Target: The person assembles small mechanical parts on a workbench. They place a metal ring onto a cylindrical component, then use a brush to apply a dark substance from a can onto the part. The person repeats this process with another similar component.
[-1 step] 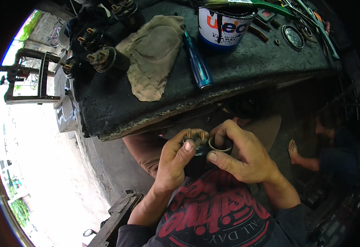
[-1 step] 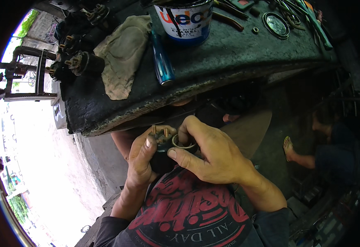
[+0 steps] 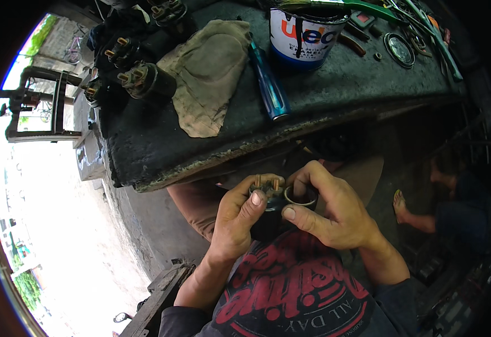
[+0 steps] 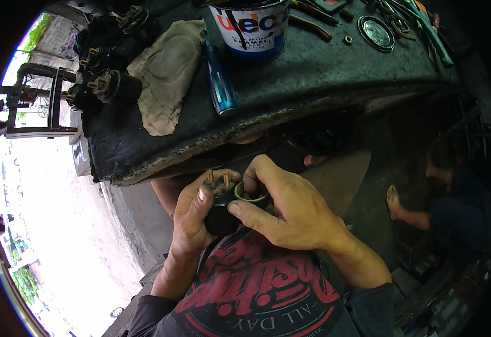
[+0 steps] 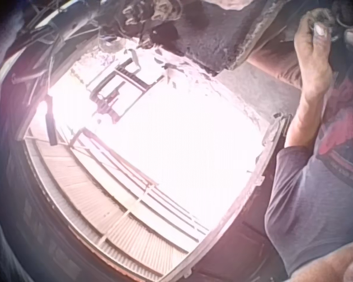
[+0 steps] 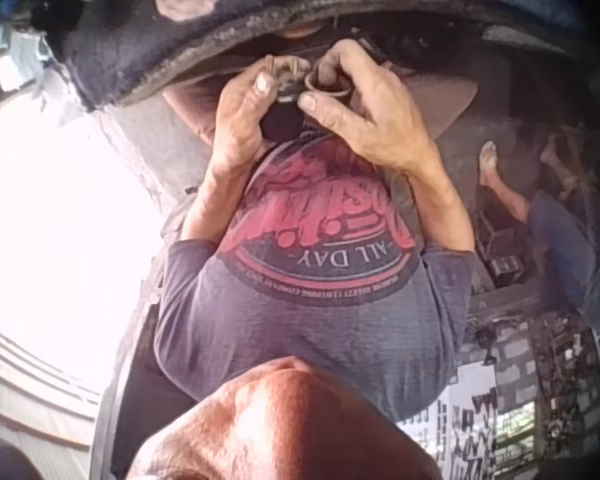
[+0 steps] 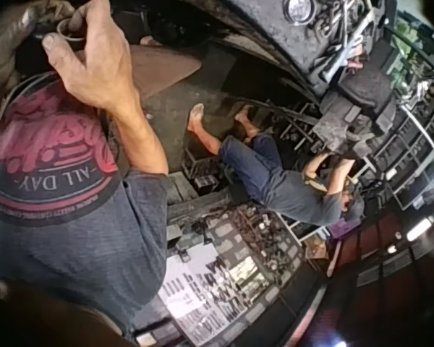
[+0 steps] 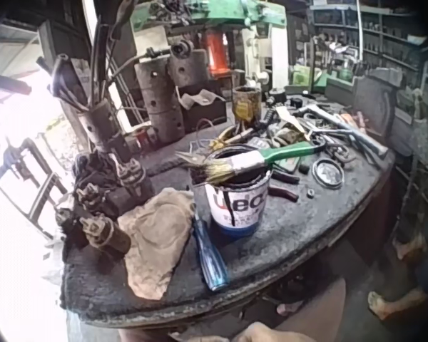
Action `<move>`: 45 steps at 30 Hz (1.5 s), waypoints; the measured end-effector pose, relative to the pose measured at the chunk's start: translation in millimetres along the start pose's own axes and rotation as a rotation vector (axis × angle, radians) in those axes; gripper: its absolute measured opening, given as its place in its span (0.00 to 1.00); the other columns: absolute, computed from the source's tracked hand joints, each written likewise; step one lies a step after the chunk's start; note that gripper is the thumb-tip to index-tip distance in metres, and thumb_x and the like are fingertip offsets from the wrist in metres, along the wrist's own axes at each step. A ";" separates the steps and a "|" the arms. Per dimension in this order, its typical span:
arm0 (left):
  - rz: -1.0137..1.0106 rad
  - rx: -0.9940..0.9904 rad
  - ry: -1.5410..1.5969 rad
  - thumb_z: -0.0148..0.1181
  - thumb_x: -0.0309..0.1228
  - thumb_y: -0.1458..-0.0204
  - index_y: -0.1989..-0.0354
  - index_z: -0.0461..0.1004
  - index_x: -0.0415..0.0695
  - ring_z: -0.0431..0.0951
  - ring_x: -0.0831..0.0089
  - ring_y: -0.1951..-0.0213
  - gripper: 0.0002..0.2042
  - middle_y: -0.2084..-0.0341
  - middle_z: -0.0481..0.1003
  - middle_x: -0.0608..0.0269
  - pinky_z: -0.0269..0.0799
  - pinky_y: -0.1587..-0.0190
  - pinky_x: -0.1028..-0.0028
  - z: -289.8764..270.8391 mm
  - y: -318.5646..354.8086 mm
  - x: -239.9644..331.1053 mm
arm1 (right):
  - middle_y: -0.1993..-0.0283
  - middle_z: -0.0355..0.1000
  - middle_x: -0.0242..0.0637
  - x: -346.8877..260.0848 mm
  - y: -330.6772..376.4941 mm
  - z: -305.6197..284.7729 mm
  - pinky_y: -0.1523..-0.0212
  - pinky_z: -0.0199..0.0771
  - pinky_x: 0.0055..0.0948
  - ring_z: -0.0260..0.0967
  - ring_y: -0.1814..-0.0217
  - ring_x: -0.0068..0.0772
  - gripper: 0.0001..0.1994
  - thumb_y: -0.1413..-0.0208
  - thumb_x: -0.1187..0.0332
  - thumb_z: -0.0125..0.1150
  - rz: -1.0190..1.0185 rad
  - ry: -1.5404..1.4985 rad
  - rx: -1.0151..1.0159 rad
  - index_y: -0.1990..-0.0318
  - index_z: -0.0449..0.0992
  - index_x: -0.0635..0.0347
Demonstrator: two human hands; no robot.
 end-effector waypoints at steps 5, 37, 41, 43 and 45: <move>0.020 -0.017 -0.014 0.51 0.51 0.26 0.40 0.74 0.33 0.75 0.75 0.48 0.28 0.51 0.79 0.61 0.67 0.40 0.72 5.2 0.0 1.9 | 0.65 0.73 0.40 -5.8 1.2 -3.0 0.67 0.72 0.40 0.73 0.65 0.42 0.16 0.43 0.62 0.73 -0.065 0.138 0.097 0.60 0.72 0.60; 0.044 -0.049 0.226 0.46 0.45 0.26 0.37 0.70 0.27 0.78 0.69 0.45 0.27 0.47 0.78 0.51 0.72 0.39 0.70 10.9 -6.6 13.8 | 0.62 0.74 0.44 -23.1 6.8 -13.7 0.67 0.74 0.38 0.74 0.66 0.42 0.11 0.51 0.69 0.76 -0.330 0.347 0.315 0.73 0.76 0.62; 0.032 -0.040 0.310 0.44 0.45 0.26 0.33 0.68 0.25 0.78 0.67 0.44 0.30 0.46 0.78 0.49 0.71 0.37 0.68 13.3 -6.5 10.1 | 0.61 0.75 0.44 -25.2 6.2 -12.5 0.68 0.74 0.37 0.74 0.66 0.42 0.12 0.51 0.68 0.76 -0.330 0.305 0.289 0.74 0.76 0.62; 0.028 -0.040 0.310 0.44 0.45 0.26 0.32 0.66 0.25 0.78 0.66 0.43 0.31 0.45 0.77 0.48 0.71 0.36 0.68 12.1 -6.3 8.8 | 0.61 0.75 0.45 -24.9 5.3 -10.5 0.69 0.74 0.37 0.75 0.67 0.42 0.12 0.51 0.68 0.76 -0.331 0.302 0.272 0.74 0.76 0.62; -0.029 -0.055 0.407 0.47 0.46 0.29 0.32 0.66 0.25 0.78 0.66 0.43 0.33 0.45 0.77 0.48 0.71 0.36 0.67 13.5 -5.9 3.3 | 0.61 0.75 0.45 -26.5 5.5 -9.2 0.69 0.74 0.36 0.75 0.67 0.42 0.13 0.51 0.68 0.76 -0.368 0.306 0.277 0.74 0.76 0.63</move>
Point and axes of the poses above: each hand's wrist, its own y-axis away from the middle knuckle, its own z-axis out of the palm, x = y × z, the point moved 7 cm from there along -y, towards the middle knuckle
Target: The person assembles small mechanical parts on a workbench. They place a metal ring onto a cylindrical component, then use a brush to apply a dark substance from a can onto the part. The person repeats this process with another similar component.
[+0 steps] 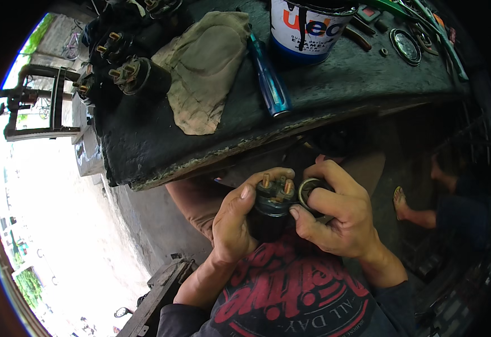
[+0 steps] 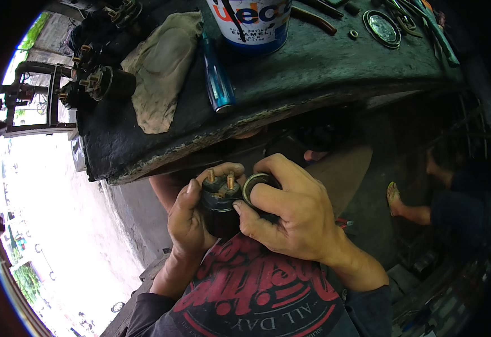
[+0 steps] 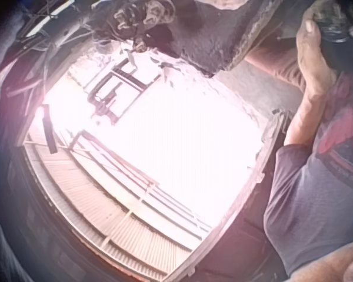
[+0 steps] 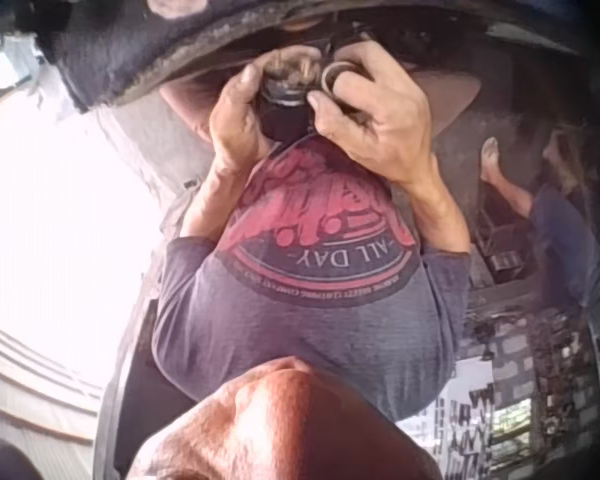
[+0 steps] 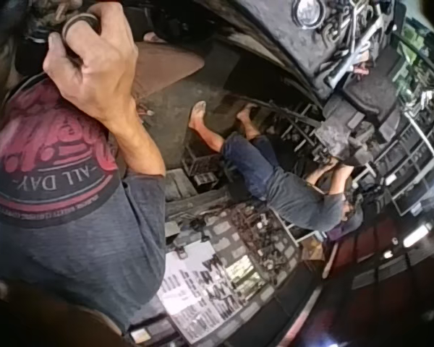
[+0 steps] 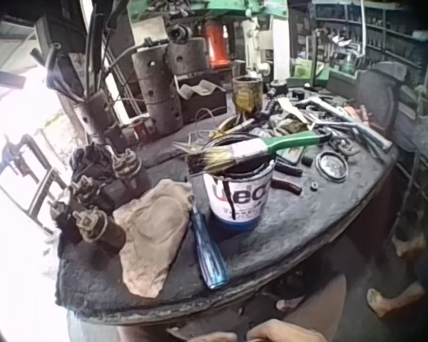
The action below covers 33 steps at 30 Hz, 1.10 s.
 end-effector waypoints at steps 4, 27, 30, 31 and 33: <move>0.004 -0.070 0.025 0.55 0.48 0.39 0.32 0.65 0.24 0.77 0.66 0.42 0.38 0.45 0.77 0.50 0.70 0.36 0.67 1.3 -0.6 0.1 | 0.61 0.75 0.46 -0.7 0.4 0.5 0.70 0.74 0.36 0.74 0.67 0.41 0.13 0.51 0.68 0.77 -0.018 -0.004 0.007 0.75 0.75 0.63; -0.027 0.135 -0.942 0.69 0.32 0.48 0.51 0.73 0.39 0.81 0.67 0.61 0.18 0.65 0.79 0.55 0.76 0.53 0.66 -34.4 47.3 -28.0 | 0.67 0.66 0.36 29.3 63.7 69.2 0.75 0.71 0.43 0.69 0.67 0.40 0.09 0.50 0.62 0.67 -0.003 0.167 -0.235 0.65 0.77 0.53; -0.088 0.094 -0.880 0.70 0.32 0.49 0.52 0.74 0.39 0.80 0.69 0.61 0.18 0.65 0.79 0.55 0.76 0.53 0.67 -39.4 55.2 -36.7 | 0.70 0.65 0.33 33.7 73.0 71.6 0.78 0.69 0.40 0.66 0.70 0.36 0.08 0.54 0.63 0.66 -0.048 0.143 -0.270 0.71 0.75 0.53; -0.097 0.088 -0.847 0.71 0.31 0.50 0.53 0.74 0.39 0.80 0.71 0.62 0.18 0.66 0.79 0.57 0.76 0.54 0.68 -39.6 56.4 -39.9 | 0.71 0.64 0.33 35.1 76.1 71.3 0.78 0.68 0.39 0.66 0.71 0.36 0.07 0.55 0.63 0.66 -0.066 0.142 -0.270 0.71 0.76 0.53; -0.119 0.077 -0.843 0.71 0.30 0.51 0.53 0.74 0.39 0.79 0.71 0.62 0.18 0.67 0.78 0.58 0.76 0.54 0.68 -41.1 56.9 -44.7 | 0.72 0.64 0.32 41.9 85.1 74.4 0.79 0.67 0.37 0.65 0.72 0.35 0.07 0.56 0.63 0.66 -0.067 0.160 -0.299 0.73 0.76 0.52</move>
Point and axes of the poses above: each hand's wrist, its own y-axis away from the middle knuckle, its own z-axis out of the palm, x = y × z, the point moved 7 cm from there along -y, towards the middle knuckle
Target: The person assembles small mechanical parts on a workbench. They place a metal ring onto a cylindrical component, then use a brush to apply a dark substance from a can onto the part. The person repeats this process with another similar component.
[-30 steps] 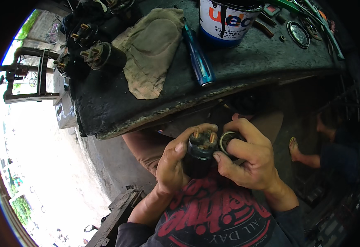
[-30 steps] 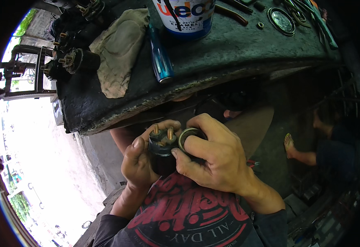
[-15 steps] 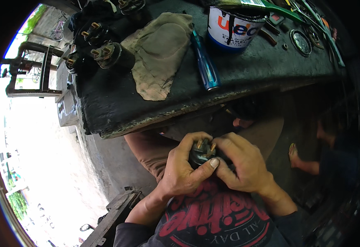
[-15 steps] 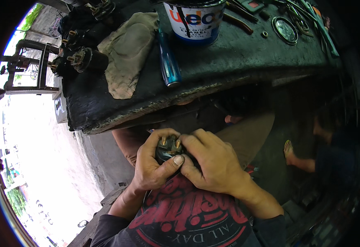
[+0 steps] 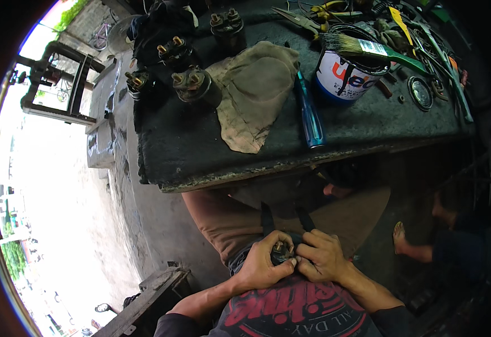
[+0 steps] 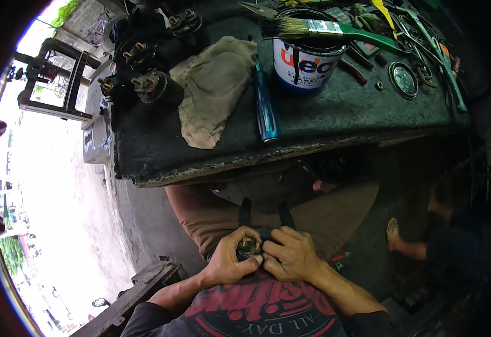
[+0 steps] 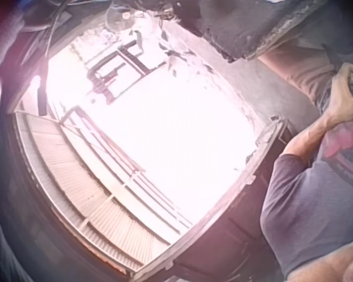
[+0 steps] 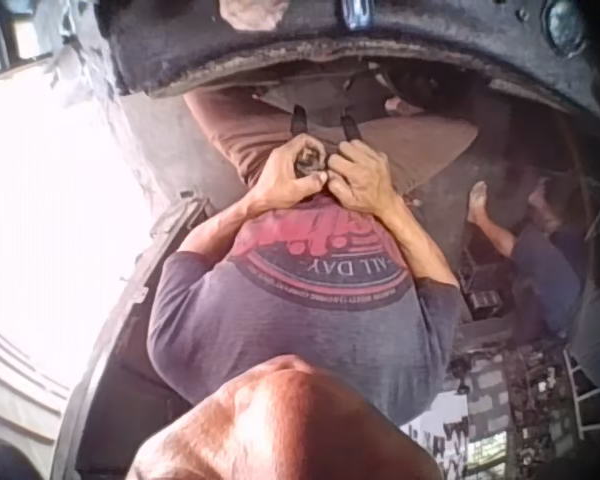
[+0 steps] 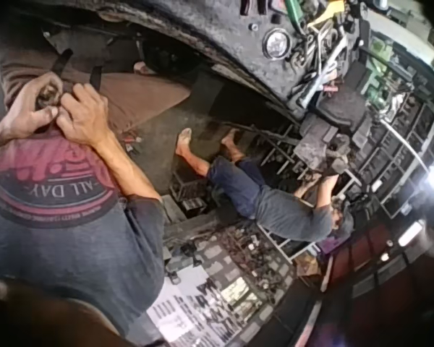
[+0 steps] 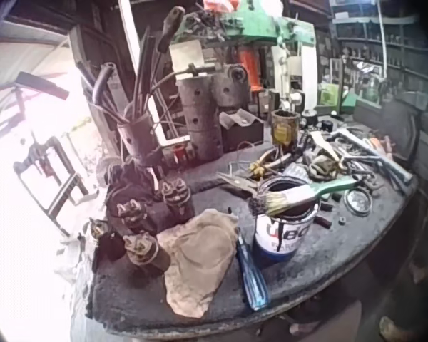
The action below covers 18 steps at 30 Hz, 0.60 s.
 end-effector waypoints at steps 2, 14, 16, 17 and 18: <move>-0.010 -0.026 -0.006 0.71 0.30 0.51 0.54 0.74 0.39 0.78 0.72 0.62 0.17 0.67 0.78 0.59 0.75 0.53 0.69 2.9 -1.0 -2.3 | 0.72 0.65 0.32 8.3 11.2 4.9 0.78 0.68 0.39 0.66 0.72 0.37 0.06 0.57 0.63 0.67 -0.007 -0.019 0.037 0.72 0.76 0.51; 0.105 -0.149 0.748 0.69 0.25 0.50 0.53 0.66 0.38 0.81 0.68 0.63 0.19 0.65 0.78 0.52 0.80 0.56 0.67 -9.4 -19.2 27.0 | 0.59 0.76 0.42 59.2 11.6 -160.3 0.60 0.75 0.38 0.72 0.61 0.44 0.14 0.47 0.75 0.63 0.256 0.193 0.512 0.51 0.77 0.62; 0.108 -0.120 0.721 0.66 0.22 0.53 0.55 0.67 0.39 0.81 0.70 0.63 0.18 0.66 0.78 0.53 0.80 0.54 0.68 -10.6 -25.7 37.5 | 0.54 0.75 0.44 40.0 -20.8 -197.9 0.57 0.75 0.36 0.71 0.61 0.44 0.17 0.45 0.75 0.65 0.176 0.251 0.674 0.47 0.76 0.63; 0.125 -0.116 0.662 0.66 0.21 0.53 0.56 0.67 0.39 0.81 0.70 0.63 0.17 0.66 0.78 0.53 0.80 0.54 0.68 -13.5 -26.5 46.6 | 0.53 0.74 0.44 35.6 -38.3 -211.5 0.56 0.75 0.35 0.70 0.61 0.44 0.18 0.45 0.75 0.66 0.136 0.287 0.743 0.46 0.76 0.63; 0.143 -0.116 0.603 0.66 0.21 0.53 0.56 0.67 0.39 0.81 0.71 0.62 0.17 0.66 0.78 0.53 0.79 0.54 0.69 -16.8 -27.5 56.5 | 0.51 0.75 0.45 30.4 -59.1 -216.7 0.54 0.75 0.37 0.71 0.59 0.46 0.18 0.45 0.74 0.69 0.012 0.319 0.740 0.47 0.76 0.62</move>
Point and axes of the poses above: each hand's wrist, its own y-axis away from the middle knuckle, its own z-axis out of the palm, x = y × z, the point moved 7 cm from there along -y, towards the middle knuckle
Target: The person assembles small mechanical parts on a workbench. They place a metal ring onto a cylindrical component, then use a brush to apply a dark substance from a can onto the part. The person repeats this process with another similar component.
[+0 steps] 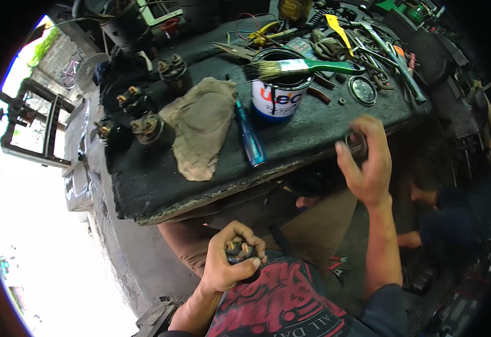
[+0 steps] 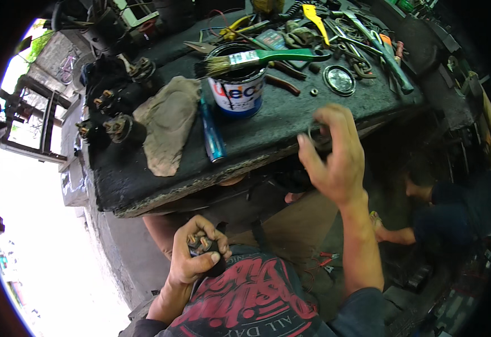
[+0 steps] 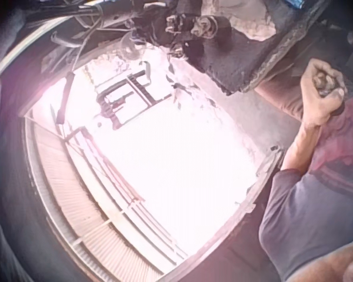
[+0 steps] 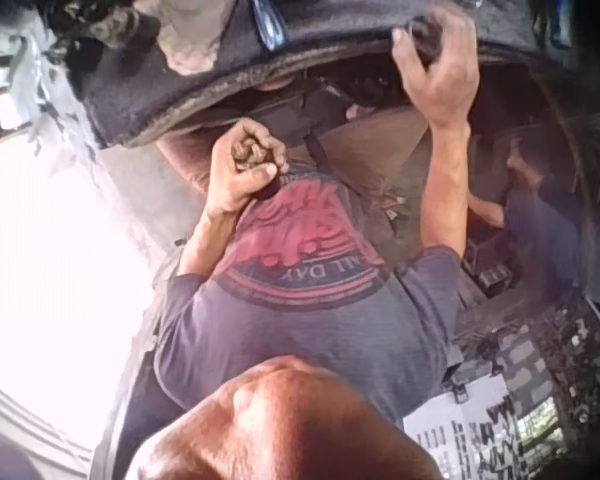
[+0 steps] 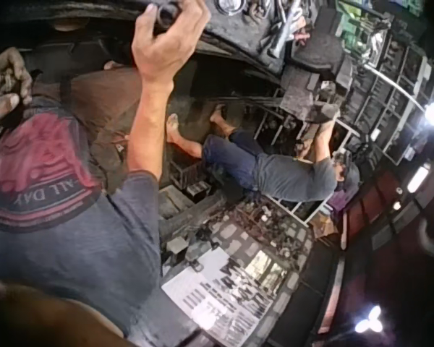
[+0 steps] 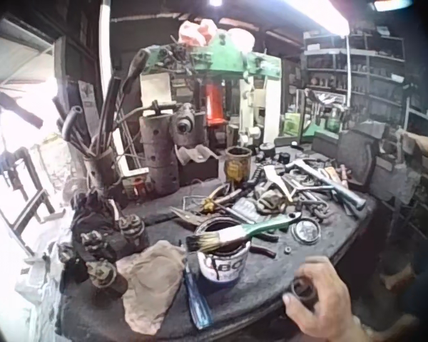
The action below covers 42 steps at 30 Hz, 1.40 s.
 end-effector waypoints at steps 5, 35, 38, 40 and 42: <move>0.094 0.093 0.094 0.74 0.33 0.48 0.55 0.67 0.40 0.82 0.65 0.67 0.20 0.69 0.77 0.51 0.82 0.58 0.65 -0.9 -13.3 44.1 | 0.40 0.76 0.44 6.7 -36.6 48.2 0.35 0.67 0.44 0.71 0.37 0.53 0.19 0.42 0.62 0.74 -0.217 0.290 -0.139 0.46 0.80 0.57; 0.742 0.418 -1.132 0.75 0.38 0.46 0.57 0.76 0.40 0.72 0.62 0.62 0.18 0.66 0.75 0.59 0.70 0.57 0.65 19.7 -51.7 188.8 | 0.62 0.76 0.36 2.9 -19.0 49.8 0.70 0.77 0.27 0.74 0.70 0.21 0.23 0.27 0.59 0.63 0.758 -1.328 0.104 0.36 0.70 0.68; 0.866 0.427 -1.416 0.76 0.41 0.47 0.56 0.76 0.40 0.72 0.52 0.60 0.20 0.64 0.76 0.53 0.70 0.55 0.58 27.9 -64.1 194.3 | 0.66 0.74 0.32 29.1 -45.4 56.2 0.73 0.73 0.26 0.73 0.73 0.22 0.22 0.26 0.53 0.60 0.861 -1.427 0.166 0.41 0.72 0.65; 0.809 0.432 -1.445 0.76 0.41 0.46 0.54 0.76 0.40 0.72 0.51 0.58 0.21 0.62 0.77 0.52 0.70 0.53 0.57 26.3 -69.3 190.9 | 0.67 0.73 0.30 33.4 -61.7 66.8 0.76 0.69 0.26 0.70 0.75 0.21 0.19 0.28 0.52 0.62 0.874 -1.488 0.126 0.45 0.76 0.59; 0.639 0.472 -1.436 0.75 0.39 0.46 0.48 0.76 0.39 0.73 0.50 0.54 0.23 0.57 0.78 0.51 0.71 0.50 0.56 16.9 -71.8 185.9 | 0.69 0.73 0.30 33.7 -76.0 74.4 0.78 0.66 0.25 0.67 0.76 0.21 0.15 0.28 0.55 0.62 0.848 -1.466 0.088 0.53 0.79 0.58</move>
Point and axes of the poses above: each hand's wrist, its own y-axis away from the middle knuckle, its own z-axis out of the palm, x = y × z, the point moved 7 cm from there along -y, towards the middle knuckle
